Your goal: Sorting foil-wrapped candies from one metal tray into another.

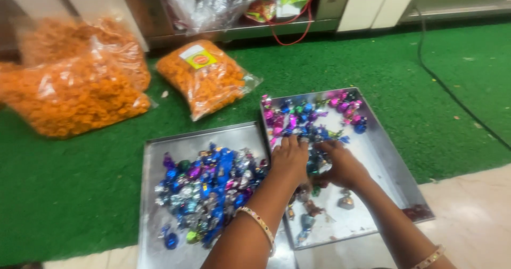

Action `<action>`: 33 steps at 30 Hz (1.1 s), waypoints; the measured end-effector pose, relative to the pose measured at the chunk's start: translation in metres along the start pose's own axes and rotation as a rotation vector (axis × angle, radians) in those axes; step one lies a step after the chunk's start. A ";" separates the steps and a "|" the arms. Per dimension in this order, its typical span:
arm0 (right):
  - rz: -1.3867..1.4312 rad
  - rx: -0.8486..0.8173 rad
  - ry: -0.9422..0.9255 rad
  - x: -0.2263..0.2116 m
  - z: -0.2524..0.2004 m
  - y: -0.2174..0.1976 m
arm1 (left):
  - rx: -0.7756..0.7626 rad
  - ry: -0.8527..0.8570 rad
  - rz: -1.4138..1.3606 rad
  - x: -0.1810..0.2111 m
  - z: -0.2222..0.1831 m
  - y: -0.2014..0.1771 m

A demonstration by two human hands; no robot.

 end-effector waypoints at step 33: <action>0.253 -0.172 0.096 -0.016 -0.024 0.012 | -0.191 -0.255 -0.314 0.000 0.008 0.050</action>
Point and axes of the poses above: each hand's wrist, its own z-axis towards the middle knuckle, its own y-axis out of the palm, x = y × z, the point moved 1 cm from there along z, towards the middle knuckle, and after that the axes turned 7 degrees about z, right-handed, at the moved point
